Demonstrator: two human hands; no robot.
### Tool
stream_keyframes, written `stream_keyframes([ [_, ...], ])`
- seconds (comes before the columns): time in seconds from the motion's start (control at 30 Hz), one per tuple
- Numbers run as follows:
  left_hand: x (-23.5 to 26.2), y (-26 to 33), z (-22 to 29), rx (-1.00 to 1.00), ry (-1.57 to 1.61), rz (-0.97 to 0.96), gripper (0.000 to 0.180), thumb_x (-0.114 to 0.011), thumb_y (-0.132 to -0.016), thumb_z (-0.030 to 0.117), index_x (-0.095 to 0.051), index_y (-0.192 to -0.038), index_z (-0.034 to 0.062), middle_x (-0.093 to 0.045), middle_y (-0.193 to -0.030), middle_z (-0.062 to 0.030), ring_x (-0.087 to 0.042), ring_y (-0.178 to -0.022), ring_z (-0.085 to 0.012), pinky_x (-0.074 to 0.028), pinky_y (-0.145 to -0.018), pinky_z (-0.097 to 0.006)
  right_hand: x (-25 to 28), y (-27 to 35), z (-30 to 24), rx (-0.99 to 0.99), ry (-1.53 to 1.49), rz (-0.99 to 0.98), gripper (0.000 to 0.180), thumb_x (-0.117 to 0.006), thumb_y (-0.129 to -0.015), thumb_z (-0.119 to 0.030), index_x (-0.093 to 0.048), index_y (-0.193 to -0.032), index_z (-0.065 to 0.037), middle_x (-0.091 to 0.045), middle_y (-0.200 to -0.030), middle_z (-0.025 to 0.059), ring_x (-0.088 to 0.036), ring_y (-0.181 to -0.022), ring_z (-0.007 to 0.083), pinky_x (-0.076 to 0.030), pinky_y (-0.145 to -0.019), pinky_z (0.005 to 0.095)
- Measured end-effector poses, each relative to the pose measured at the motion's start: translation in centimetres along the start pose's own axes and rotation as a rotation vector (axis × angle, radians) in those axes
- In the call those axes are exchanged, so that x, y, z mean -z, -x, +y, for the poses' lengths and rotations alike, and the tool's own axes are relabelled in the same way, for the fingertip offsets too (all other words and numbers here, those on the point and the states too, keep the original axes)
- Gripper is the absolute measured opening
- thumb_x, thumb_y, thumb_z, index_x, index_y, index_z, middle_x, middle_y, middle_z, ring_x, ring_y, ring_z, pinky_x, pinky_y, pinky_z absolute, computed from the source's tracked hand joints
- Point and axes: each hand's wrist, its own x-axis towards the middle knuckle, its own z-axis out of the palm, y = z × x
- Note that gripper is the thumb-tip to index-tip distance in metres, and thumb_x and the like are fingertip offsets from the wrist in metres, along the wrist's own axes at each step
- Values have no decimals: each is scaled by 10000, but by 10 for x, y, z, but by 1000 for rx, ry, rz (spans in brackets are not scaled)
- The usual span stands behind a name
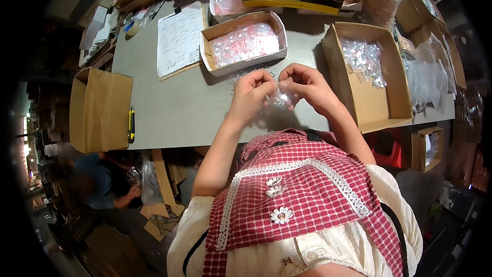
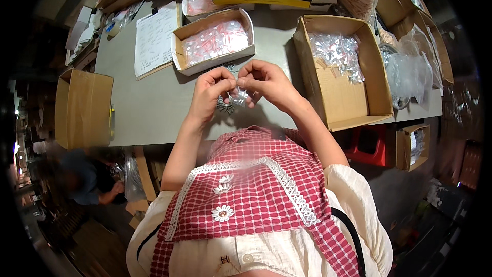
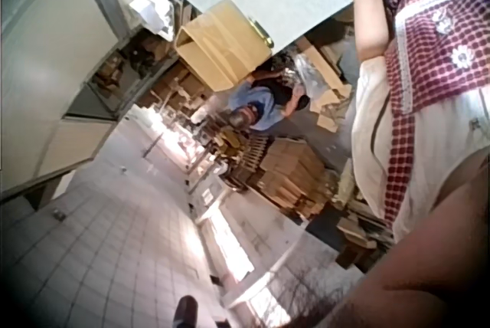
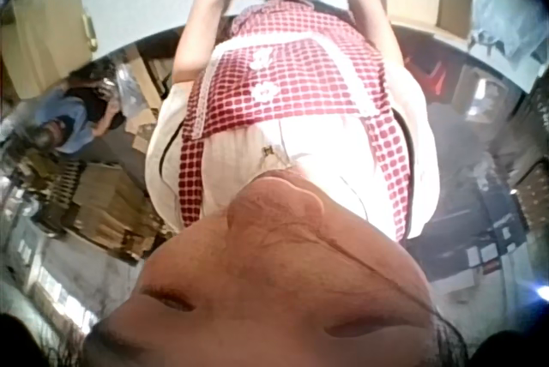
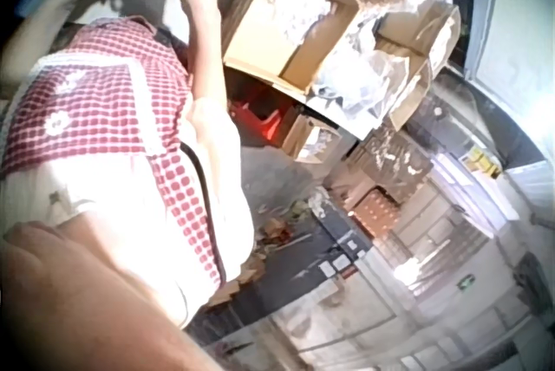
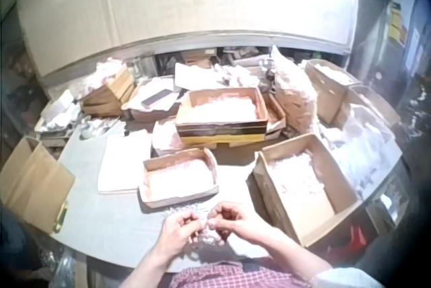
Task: The person picks up small metal pieces from a pile on the table, places them into small plastic bags, and seals the bags.
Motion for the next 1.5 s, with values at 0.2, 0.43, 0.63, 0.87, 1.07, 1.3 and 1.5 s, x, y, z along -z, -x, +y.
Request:
stream_keyframes([
  [0.2, -6, -6, 4, -9, -67, -10, 93, -616, -864, 92, -667, -827, 23, -663, -710, -33, -596, -630, -74, -441, -575, -211, 7, 1, 5, -73, 8, -88, 221, -637, -972, -223, -612, -962, -3, -616, -757, 30, -641, -649, 122, -545, -573, 270],
  [0.43, -13, -4, 10, -112, -29, -10, 103, -617, -850, 73, -665, -811, -9, -656, -704, -46, -595, -637, -90, -467, -609, -226, 10, 1, 4, 29, -52, -112, 171, -607, -939, -189, -612, -899, -23, -583, -711, 7, -578, -604, 91, -447, -515, 241],
  [0.63, -19, -18, 18, -130, 57, 19, 104, -620, -863, 75, -655, -813, -9, -647, -709, -48, -593, -647, -92, -468, -617, -229, 12, 9, -9, 7, -125, 35, 150, -608, -902, -174, -599, -841, -38, -502, -657, -19, -460, -542, 71, -389, -467, 237],
  [0.87, 22, -84, 6, -155, -584, 370, 309, -718, -881, 258, -660, -947, -38, -708, -830, -110, -674, -746, -178, -531, -697, -323, 52, 35, -22, 531, -657, 513, 140, -610, -967, -205, -585, -951, -68, -547, -824, 21, -488, -636, 92, -408, -573, 213],
  [1.07, 78, -127, -14, 158, -1284, 253, 336, -753, -779, 321, -737, -922, 17, -731, -913, -182, -696, -894, -350, -535, -804, -456, 45, 40, -28, 476, -434, 572, 114, -621, -949, -167, -601, -964, -55, -584, -809, 33, -535, -664, 96, -435, -572, 244],
  [1.3, 91, -118, -27, -121, -813, 433, 266, -690, -892, 241, -757, -1016, 15, -725, -770, -85, -649, -724, -126, -504, -677, -292, 30, 20, -18, 327, -189, 436, 135, -648, -934, -181, -616, -961, -52, -610, -827, 29, -560, -658, 91, -448, -591, 236],
  [1.5, 57, -89, 7, -208, -92, 351, 306, -609, -992, 242, -730, -1115, -11, -730, -1094, -97, -641, -992, -136, -475, -888, -283, 19, 4, -1, 266, -2, 292, 257, -617, -988, -219, -602, -1160, -29, -655, -1004, 47, -609, -766, 93, -489, -658, 237],
])
